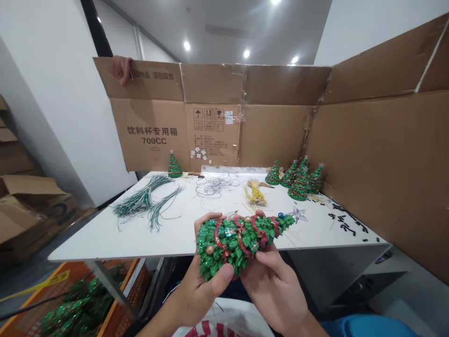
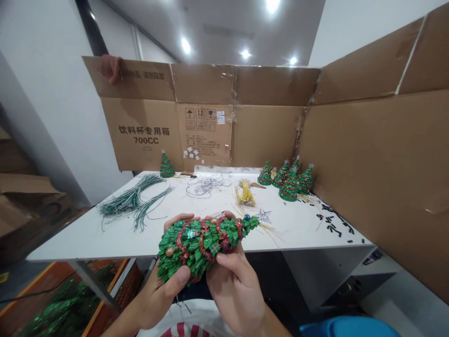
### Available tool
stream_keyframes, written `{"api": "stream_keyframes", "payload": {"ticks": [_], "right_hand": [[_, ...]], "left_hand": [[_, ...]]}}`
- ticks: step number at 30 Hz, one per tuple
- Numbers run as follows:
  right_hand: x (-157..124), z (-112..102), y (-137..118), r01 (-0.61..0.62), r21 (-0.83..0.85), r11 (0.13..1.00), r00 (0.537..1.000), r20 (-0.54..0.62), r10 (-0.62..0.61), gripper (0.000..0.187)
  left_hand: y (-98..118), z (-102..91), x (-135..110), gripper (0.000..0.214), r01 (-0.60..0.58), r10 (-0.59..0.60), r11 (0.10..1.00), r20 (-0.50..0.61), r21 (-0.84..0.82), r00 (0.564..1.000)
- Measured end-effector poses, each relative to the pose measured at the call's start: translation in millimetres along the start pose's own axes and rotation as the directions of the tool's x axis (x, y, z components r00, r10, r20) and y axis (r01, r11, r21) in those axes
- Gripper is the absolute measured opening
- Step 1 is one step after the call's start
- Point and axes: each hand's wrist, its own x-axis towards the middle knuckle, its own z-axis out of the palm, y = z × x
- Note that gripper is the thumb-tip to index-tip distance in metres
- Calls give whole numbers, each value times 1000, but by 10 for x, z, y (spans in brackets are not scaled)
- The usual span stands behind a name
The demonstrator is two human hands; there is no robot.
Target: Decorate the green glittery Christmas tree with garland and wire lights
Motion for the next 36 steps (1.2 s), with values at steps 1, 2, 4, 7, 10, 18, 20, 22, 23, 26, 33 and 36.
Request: {"api": "stream_keyframes", "payload": {"ticks": [1,2,4,7,10,18,20,22,23,26,33,36], "right_hand": [[1,-3,1,3,0,1000,1000,-2,-3,58],[2,-6,2,7,0,1000,1000,-6,-7,60],[1,-11,1,8,-2,1000,1000,-8,-8,61],[-4,-12,-6,10,-6,1000,1000,-4,-10,63],[-6,-7,-9,16,-11,1000,1000,-8,-16,67],[-1,-8,29,35,19,999,999,-20,-35,66],[-3,-1,26,35,14,999,999,-31,-35,66],[-4,11,16,25,1,1000,999,-43,-25,68],[-5,17,11,20,-3,1000,999,-46,-20,69],[-5,25,7,21,1,1000,999,-36,-21,68],[-8,61,7,-11,-11,1000,1000,-9,11,63],[-9,43,21,-4,-13,1000,1000,-12,4,62]], "left_hand": [[0,0,4,66,-3,3,1000,2,-4,1000],[1,1,8,66,-6,6,1000,6,-10,1000],[1,6,13,69,-5,5,1000,12,-27,1000],[-2,10,9,72,-3,4,999,14,-45,1000],[-10,7,-4,71,-10,11,1000,9,-24,1000],[-6,12,6,67,-6,6,1000,24,-8,1000],[-4,10,1,66,-7,7,1000,23,-4,1000],[-4,6,-7,68,-9,9,1000,18,-5,1000],[-4,4,-10,70,-8,8,1000,15,-7,1000],[-9,1,-14,72,-3,3,1000,7,-4,1000],[-13,1,-31,74,6,-6,1000,11,-1,1000],[-2,11,-33,74,17,-17,1000,-1,-10,1000]]}}
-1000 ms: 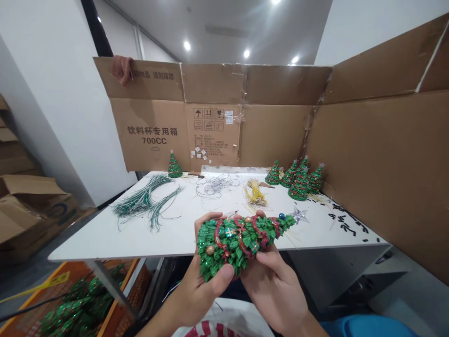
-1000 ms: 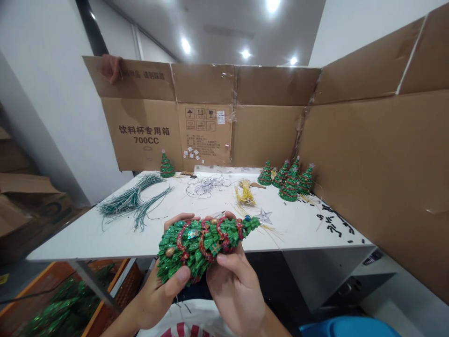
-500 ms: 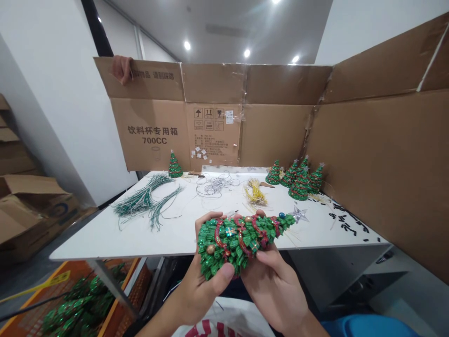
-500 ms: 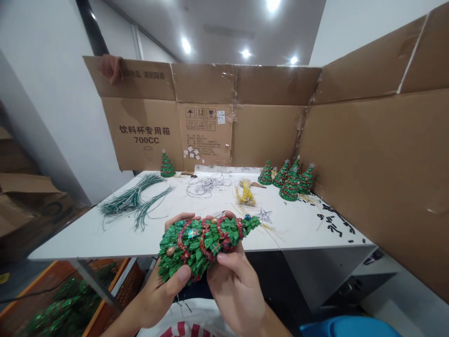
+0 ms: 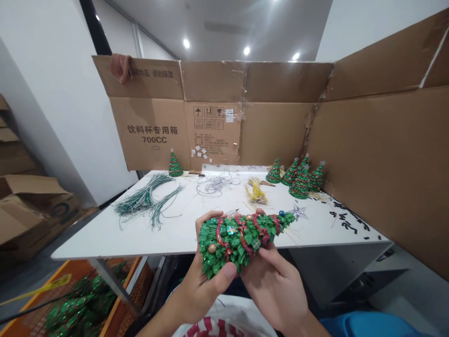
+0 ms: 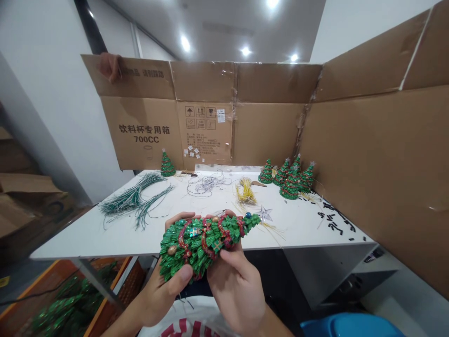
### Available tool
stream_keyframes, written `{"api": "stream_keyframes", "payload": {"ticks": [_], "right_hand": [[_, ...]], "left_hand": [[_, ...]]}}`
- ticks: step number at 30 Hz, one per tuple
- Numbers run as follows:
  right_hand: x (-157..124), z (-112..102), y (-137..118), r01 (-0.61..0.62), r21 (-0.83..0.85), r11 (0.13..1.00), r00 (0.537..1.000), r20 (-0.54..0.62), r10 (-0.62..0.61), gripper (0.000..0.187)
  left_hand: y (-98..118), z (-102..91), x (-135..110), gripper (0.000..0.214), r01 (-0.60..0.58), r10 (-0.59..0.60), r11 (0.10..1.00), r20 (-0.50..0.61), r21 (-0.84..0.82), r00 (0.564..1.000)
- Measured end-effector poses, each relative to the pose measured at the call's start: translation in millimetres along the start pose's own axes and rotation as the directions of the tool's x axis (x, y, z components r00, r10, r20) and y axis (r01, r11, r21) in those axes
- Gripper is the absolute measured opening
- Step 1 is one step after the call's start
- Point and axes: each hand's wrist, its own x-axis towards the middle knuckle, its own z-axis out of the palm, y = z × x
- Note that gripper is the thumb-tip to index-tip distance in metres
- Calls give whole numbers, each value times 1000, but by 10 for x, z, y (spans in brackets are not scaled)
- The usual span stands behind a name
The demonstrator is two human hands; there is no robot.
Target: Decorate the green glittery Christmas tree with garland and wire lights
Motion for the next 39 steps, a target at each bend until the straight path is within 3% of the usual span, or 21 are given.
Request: {"api": "stream_keyframes", "payload": {"ticks": [7,18,26,34,39], "right_hand": [[-2,-136,81,51,4,999,999,9,-51,61],[41,39,-29,-31,33,999,999,-16,32,62],[43,21,-40,-44,71,996,999,-27,46,60],[53,20,-45,-29,6,1000,998,-53,29,58],[53,-1,-35,-6,49,999,997,-73,10,58]], "left_hand": [[11,11,21,72,-6,5,1000,10,19,1000],[-22,-23,14,66,-29,27,994,24,105,999],[-27,3,38,75,-22,21,1000,31,16,999],[24,10,64,77,-6,4,999,43,34,999],[-29,0,48,74,-24,22,996,22,86,1000]]}}
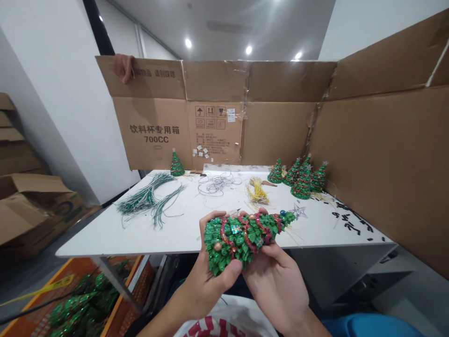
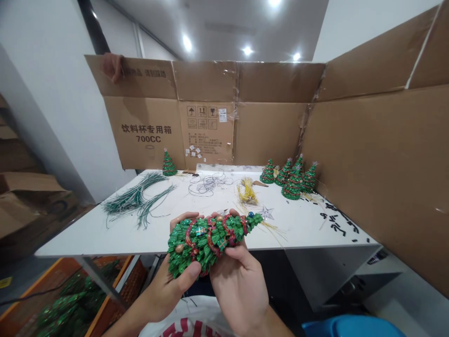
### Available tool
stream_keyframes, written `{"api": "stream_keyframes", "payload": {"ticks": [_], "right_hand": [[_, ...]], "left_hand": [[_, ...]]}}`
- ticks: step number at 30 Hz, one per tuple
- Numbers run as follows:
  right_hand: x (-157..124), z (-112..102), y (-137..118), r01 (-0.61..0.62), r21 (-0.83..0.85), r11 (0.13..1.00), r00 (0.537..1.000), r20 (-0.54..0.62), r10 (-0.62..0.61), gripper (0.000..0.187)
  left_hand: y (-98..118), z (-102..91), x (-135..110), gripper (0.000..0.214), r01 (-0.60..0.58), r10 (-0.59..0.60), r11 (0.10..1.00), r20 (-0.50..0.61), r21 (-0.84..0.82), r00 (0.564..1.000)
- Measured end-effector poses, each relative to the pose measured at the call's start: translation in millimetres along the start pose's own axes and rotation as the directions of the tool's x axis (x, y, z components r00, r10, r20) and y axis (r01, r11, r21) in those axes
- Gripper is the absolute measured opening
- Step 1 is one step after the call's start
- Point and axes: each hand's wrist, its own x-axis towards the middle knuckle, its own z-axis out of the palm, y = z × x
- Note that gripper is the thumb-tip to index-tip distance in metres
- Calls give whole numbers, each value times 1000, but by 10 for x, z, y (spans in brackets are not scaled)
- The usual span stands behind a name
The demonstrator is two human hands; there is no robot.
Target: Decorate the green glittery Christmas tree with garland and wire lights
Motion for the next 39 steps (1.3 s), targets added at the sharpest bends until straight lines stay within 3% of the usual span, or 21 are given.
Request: {"api": "stream_keyframes", "payload": {"ticks": [7,20,26,34,39], "right_hand": [[-3,1,-3,15,40,999,1000,-16,-14,59],[11,-4,13,-18,46,999,1000,2,18,58],[9,-9,12,-4,36,999,1000,0,4,57],[-5,6,-1,3,41,999,1000,-2,-3,58],[-4,4,8,-13,56,998,1000,4,13,60]], "left_hand": [[-35,11,-3,59,-4,6,997,-22,76,1000],[-34,7,-8,68,-18,19,999,-7,45,1000],[-25,5,-4,52,-31,30,997,14,71,999],[-35,-8,-23,62,-39,36,994,25,100,999],[-17,-10,-18,56,-52,49,990,29,134,998]]}}
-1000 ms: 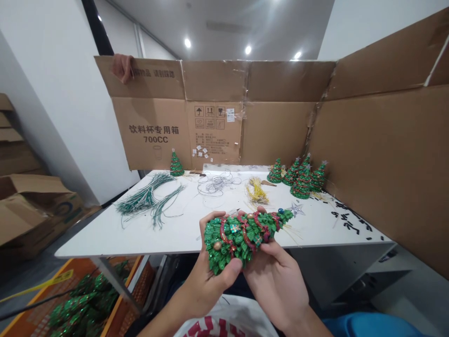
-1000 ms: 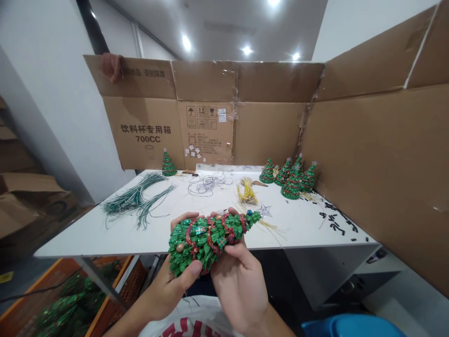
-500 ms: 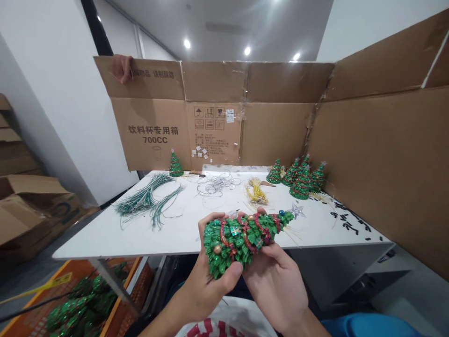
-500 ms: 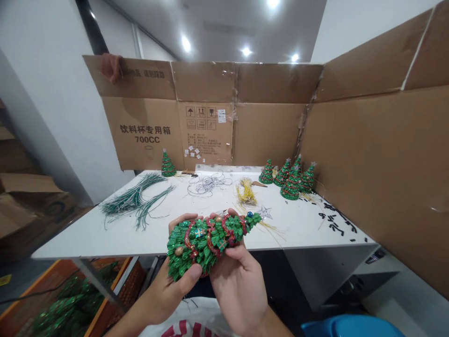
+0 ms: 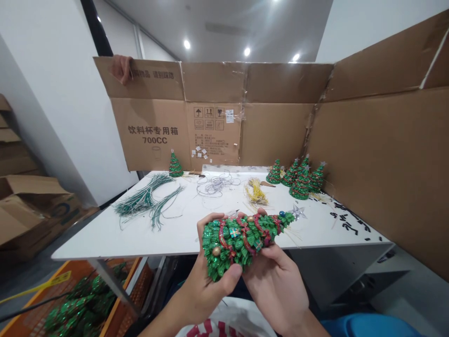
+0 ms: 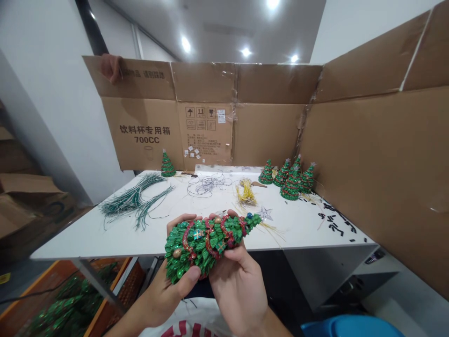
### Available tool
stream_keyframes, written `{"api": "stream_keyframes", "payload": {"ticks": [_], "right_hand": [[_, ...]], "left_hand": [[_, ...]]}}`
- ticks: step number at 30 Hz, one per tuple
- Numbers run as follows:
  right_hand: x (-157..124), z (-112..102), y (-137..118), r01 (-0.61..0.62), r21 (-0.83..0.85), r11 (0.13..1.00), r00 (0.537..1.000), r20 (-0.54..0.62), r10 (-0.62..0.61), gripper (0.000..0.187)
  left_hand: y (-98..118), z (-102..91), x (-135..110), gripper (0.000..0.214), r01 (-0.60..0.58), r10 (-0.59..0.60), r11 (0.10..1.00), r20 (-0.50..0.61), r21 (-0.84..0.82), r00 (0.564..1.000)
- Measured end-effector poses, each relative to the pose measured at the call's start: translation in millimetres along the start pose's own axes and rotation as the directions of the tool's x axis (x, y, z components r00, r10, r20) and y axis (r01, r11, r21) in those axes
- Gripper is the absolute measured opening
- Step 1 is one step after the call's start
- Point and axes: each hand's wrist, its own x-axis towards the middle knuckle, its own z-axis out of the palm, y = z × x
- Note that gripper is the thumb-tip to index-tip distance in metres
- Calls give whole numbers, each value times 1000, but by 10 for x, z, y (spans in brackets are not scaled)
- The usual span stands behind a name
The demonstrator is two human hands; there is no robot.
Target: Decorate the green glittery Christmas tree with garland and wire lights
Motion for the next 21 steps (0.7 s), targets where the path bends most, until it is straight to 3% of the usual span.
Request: {"api": "stream_keyframes", "payload": {"ticks": [21], "right_hand": [[8,23,-16,13,-3,1000,1000,-13,-13,59]], "left_hand": [[-22,8,8,54,-15,15,999,-9,32,1000]]}}
